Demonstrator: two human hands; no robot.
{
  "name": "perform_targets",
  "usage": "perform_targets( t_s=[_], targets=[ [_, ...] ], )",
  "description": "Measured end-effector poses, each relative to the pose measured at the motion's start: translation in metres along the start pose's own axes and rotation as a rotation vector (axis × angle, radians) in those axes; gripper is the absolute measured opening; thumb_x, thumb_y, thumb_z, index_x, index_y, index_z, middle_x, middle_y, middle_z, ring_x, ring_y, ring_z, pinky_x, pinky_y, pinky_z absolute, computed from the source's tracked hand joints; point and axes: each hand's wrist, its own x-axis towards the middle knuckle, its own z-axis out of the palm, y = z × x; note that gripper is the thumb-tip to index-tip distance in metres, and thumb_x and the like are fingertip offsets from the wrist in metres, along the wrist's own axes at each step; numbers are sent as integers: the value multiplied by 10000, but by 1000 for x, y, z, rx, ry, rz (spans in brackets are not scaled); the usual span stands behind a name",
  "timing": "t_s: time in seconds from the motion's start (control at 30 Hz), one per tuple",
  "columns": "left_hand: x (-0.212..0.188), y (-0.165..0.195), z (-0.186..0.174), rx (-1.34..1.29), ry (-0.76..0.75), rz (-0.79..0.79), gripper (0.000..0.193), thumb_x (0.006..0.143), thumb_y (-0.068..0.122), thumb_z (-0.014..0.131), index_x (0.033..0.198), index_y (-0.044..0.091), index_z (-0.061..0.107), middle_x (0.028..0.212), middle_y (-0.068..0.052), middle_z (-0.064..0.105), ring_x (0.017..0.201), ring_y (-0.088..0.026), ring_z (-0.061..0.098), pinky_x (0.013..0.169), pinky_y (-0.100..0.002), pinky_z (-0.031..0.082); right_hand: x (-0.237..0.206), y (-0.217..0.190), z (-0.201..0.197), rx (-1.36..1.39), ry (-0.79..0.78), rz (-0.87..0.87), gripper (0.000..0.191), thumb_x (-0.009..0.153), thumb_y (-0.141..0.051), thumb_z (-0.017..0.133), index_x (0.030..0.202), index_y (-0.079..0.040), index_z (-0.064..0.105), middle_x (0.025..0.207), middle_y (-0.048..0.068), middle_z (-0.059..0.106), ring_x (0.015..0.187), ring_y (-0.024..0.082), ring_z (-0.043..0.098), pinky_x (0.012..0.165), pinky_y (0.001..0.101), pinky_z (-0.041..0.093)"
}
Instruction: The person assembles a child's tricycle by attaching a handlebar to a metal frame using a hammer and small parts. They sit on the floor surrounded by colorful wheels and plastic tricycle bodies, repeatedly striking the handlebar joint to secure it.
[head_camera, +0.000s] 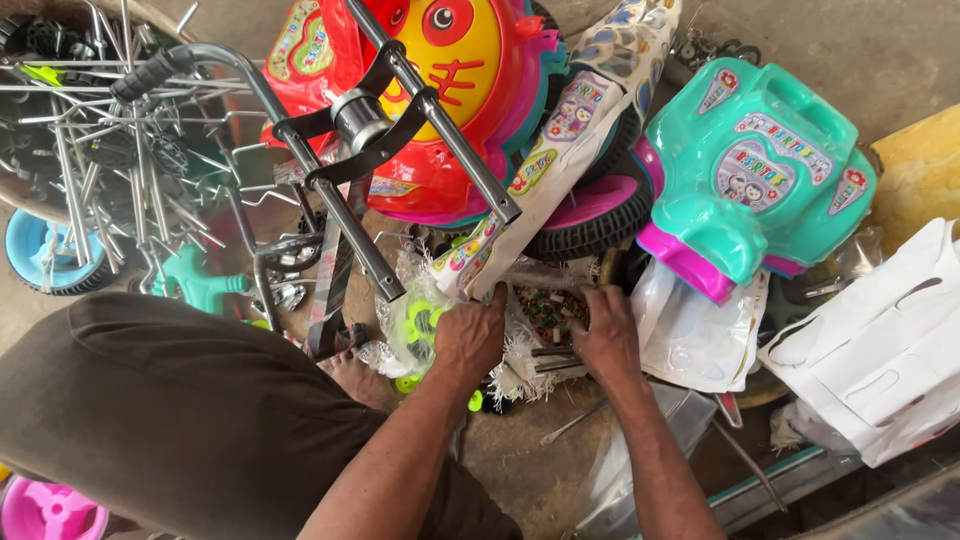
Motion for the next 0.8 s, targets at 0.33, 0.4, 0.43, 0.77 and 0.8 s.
perform_targets(
  t_s=[0.33,0.4,0.43,0.77,0.8],
  targets=[
    [1,-6,9,-35,-203,132,591,864,90,611,1443,133,500,979,-176,747,925,-328,731,744,-454,586,-39,5,29,-49,-862,-73,331,936,-381,671,851,-69,738,812,180,703,766,361,678,720,500,536],
    [1,-6,11,14,-204,129,447,896,86,597,1342,109,580,996,-168,753,929,-309,737,739,-441,594,-45,8,18,-97,-1074,-121,319,950,-355,643,874,-73,772,860,187,738,785,347,689,756,483,541],
    [1,-7,13,38,-208,119,340,906,102,604,1243,88,653,1017,-157,755,939,-290,739,741,-429,598,-50,8,12,-144,-1239,-69,293,938,-344,649,923,-78,773,898,179,752,787,326,696,754,469,547],
    [-1,-6,10,372,-220,-118,274,918,207,623,1045,22,780,980,-207,772,855,-411,742,685,-624,538,-75,0,15,231,-994,125,273,875,-218,728,1118,-93,723,1084,113,744,981,263,712,874,410,574],
    [-2,-6,7,396,-240,-120,287,910,220,627,1044,15,777,973,-210,766,848,-419,738,676,-627,539,-65,0,21,266,-756,-31,290,872,-178,736,1135,-63,698,1124,145,710,1003,306,696,885,433,562]
  ],
)
